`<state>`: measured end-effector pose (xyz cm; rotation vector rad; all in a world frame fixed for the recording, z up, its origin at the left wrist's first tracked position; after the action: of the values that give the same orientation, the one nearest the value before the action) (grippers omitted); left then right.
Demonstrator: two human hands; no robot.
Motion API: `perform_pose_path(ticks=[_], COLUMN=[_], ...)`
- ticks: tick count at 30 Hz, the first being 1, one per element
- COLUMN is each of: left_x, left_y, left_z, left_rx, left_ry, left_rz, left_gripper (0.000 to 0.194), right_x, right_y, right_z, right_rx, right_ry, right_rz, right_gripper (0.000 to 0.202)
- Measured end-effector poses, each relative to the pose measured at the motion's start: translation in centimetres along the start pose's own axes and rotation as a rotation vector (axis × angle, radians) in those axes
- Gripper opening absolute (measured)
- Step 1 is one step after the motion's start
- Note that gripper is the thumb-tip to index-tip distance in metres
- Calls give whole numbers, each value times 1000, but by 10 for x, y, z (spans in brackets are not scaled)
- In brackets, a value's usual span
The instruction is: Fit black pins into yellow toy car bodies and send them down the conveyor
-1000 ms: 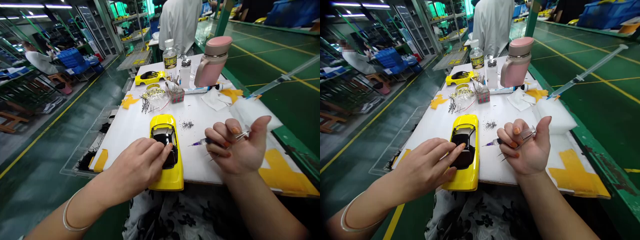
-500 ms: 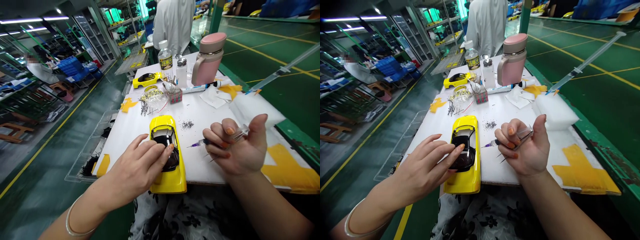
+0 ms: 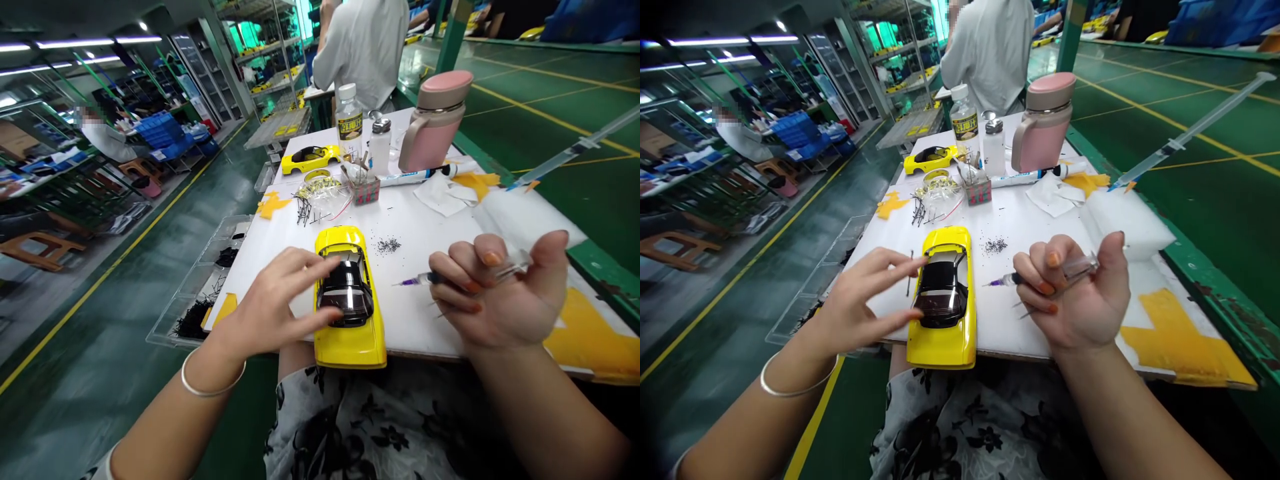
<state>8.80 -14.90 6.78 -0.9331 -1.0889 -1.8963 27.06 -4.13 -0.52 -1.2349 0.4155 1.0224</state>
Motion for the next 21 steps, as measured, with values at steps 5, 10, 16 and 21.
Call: perform_pose_path(ticks=[5, 10, 16, 21], left_x=[8, -32, -47, -43], left_y=[-77, -137, -160, -144], left_z=[12, 26, 16, 13], left_rx=[377, 639, 713, 658], left_ry=[251, 329, 373, 360], left_rz=[-429, -831, -930, -847], left_gripper=[31, 34, 34, 27], right_x=[-41, -76, -84, -86], right_y=[-1, 18, 40, 44], right_z=[-33, -62, -75, -77], right_rx=[-16, -25, 39, 99], right_ry=[-103, -210, -215, -176], right_rz=[-21, -105, -146, -232], right_gripper=[40, 37, 31, 28])
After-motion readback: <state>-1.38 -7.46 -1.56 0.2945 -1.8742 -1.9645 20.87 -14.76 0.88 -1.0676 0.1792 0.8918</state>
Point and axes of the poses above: each hand's wrist, its own z-axis towards the middle knuckle, its own x-axis out of the back of the hand, y = z × x, the point moved 10 cm from there along z, towards the middle knuckle, and after that the axes turned 14 degrees about x, right-handed, at the moved point
